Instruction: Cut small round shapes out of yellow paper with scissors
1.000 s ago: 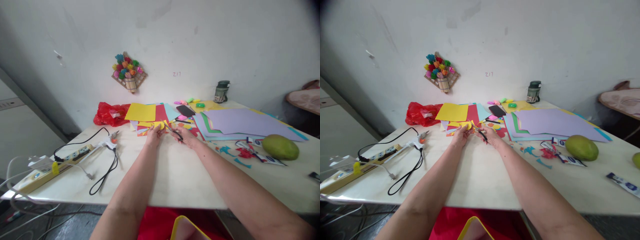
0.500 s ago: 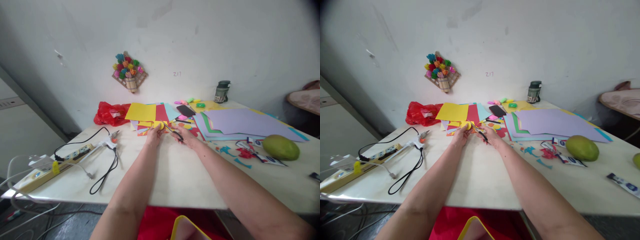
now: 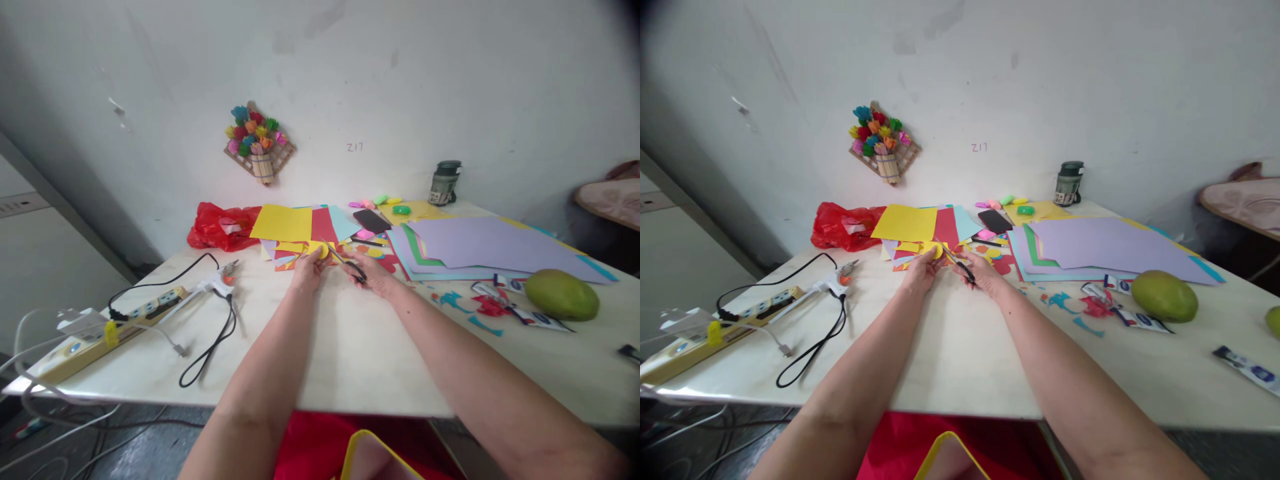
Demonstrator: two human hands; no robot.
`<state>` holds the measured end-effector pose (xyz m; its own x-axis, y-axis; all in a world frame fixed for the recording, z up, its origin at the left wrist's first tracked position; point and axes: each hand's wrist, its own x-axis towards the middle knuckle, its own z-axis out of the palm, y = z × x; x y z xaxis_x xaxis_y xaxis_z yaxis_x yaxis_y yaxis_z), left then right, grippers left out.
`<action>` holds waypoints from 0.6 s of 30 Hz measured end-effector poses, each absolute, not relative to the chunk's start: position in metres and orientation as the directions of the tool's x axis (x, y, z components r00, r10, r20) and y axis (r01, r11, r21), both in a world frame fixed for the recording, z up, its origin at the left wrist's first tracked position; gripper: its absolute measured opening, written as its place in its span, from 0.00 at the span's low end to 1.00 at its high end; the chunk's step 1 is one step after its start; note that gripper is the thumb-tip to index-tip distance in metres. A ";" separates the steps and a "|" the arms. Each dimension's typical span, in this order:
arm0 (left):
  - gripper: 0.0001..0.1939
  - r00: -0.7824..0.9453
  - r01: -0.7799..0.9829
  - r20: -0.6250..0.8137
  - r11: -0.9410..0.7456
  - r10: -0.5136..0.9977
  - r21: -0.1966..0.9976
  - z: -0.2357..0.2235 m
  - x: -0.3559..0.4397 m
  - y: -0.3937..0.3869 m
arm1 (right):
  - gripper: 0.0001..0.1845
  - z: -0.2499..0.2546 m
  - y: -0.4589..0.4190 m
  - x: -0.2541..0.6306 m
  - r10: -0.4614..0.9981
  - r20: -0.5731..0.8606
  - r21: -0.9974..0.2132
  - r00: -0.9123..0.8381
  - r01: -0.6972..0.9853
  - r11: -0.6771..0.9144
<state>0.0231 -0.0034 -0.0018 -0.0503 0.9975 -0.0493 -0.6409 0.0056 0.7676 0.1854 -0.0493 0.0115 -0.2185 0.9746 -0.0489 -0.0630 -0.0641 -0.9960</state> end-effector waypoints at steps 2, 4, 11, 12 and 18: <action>0.03 -0.025 -0.635 -0.039 0.014 0.999 0.773 -0.003 0.023 -0.003 | 0.24 0.012 -0.050 0.185 0.976 -0.052 -0.996 -0.212 -0.063 -0.067; 0.04 -0.003 -0.625 -0.035 0.025 0.999 0.780 -0.003 0.023 -0.003 | 0.23 0.013 -0.050 0.184 0.977 -0.050 -0.996 -0.206 -0.062 -0.065; 0.03 0.016 -0.603 -0.052 0.051 0.998 0.796 0.000 0.024 -0.006 | 0.21 0.013 -0.051 0.183 0.980 -0.046 -0.996 -0.191 -0.068 -0.060; 0.04 0.014 -0.606 -0.053 0.050 0.999 0.794 0.000 0.024 -0.006 | 0.20 0.013 -0.050 0.183 0.981 -0.043 -0.996 -0.191 -0.065 -0.057; 0.04 0.021 -0.618 -0.042 0.046 0.999 0.785 -0.001 0.024 -0.005 | 0.22 0.006 -0.044 0.185 0.979 -0.007 -0.998 -0.203 -0.056 -0.019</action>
<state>0.0239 -0.0054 -0.0012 0.0212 0.9989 -0.0425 -0.6180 0.0465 0.7848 0.1848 -0.0444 0.0057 -0.2035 0.9791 -0.0073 -0.0561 -0.0191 -0.9982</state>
